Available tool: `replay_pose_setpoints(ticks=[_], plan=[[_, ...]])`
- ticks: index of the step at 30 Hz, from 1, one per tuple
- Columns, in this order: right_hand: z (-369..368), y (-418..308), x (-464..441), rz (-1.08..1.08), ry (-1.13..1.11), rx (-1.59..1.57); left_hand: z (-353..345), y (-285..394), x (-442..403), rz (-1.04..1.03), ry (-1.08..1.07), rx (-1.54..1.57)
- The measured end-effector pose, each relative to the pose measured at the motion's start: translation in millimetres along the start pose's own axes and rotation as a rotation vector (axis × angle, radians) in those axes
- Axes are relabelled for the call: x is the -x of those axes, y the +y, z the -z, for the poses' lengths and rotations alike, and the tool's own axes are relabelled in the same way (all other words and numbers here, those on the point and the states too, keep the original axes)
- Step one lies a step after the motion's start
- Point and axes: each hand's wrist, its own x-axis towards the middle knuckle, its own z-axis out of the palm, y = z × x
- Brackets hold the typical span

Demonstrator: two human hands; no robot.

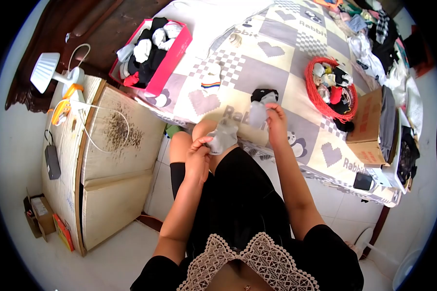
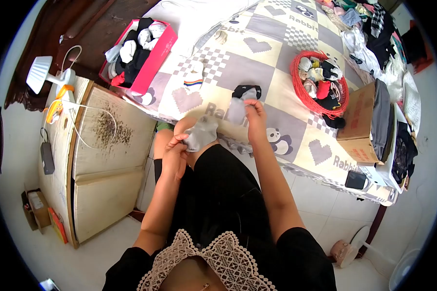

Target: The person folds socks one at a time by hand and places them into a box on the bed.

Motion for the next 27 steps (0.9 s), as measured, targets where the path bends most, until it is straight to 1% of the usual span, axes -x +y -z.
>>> replay_pose_setpoints(ticks=[1, 2, 3, 5, 6, 7, 9, 11, 13, 14, 15, 16, 17, 19, 20, 21, 22, 23, 25, 26, 27], plan=[[-6, -12, 5, 0.037, 0.007, -0.101, 4, -1, 6, -0.002, 0.01, 0.005], [-11, -23, 12, 0.017, -0.059, -0.237, 8, -2, 12, 0.011, 0.037, -0.001], [-19, -32, 20, 0.007, -0.065, -0.233, 11, -3, 18, 0.024, 0.063, -0.007], [-39, -45, 41, -0.054, -0.117, -0.465, 8, -5, 31, 0.031, 0.086, 0.017], [-60, -63, 63, -0.085, -0.147, -0.506, 5, -5, 37, 0.037, 0.095, 0.036], [-66, -52, 72, -0.093, -0.149, -0.503, 3, -7, 42, 0.038, 0.103, 0.039], [-67, -18, 81, -0.081, -0.252, -0.321, 1, -8, 46, 0.07, 0.132, 0.001], [-70, 6, 95, -0.277, -0.223, -0.005, 12, -14, 44, 0.038, 0.11, -0.045], [-73, 20, 105, -0.272, -0.195, 0.038, 8, -6, 46, 0.067, 0.114, -0.088], [-72, 26, 106, -0.124, -0.226, 0.142, 8, -6, 47, 0.063, 0.118, -0.086], [-73, 28, 107, 0.024, -0.254, 0.245, 9, -6, 48, 0.05, 0.111, -0.171], [-74, 31, 108, 0.08, -0.252, 0.325, 10, -7, 49, 0.04, 0.102, -0.257], [-73, 32, 107, 0.081, -0.252, 0.326, 12, -9, 49, 0.04, 0.102, -0.256], [-70, 30, 103, 0.109, -0.313, 0.338, 17, -13, 45, 0.033, 0.099, -0.514], [-70, 30, 99, 0.11, -0.313, 0.34, 17, -19, 44, -0.013, 0.102, -0.393], [-71, 30, 93, 0.034, -0.203, 0.19, 16, -20, 45, -0.012, 0.103, -0.391], [-72, 29, 86, -0.041, -0.093, 0.04, 16, -19, 46, 0.014, 0.069, -0.461], [-71, 27, 79, -0.043, -0.094, 0.041, 16, -20, 47, 0.04, 0.036, -0.531], [-74, 8, 71, -0.191, -0.079, 0.216, 16, -21, 48, 0.017, 0.005, -0.56], [-76, 5, 69, -0.157, -0.123, 0.317, 17, -21, 48, 0.023, 0.004, -0.604], [-75, 7, 65, -0.158, -0.124, 0.316, 17, -20, 49, 0.03, 0.005, -0.648]])
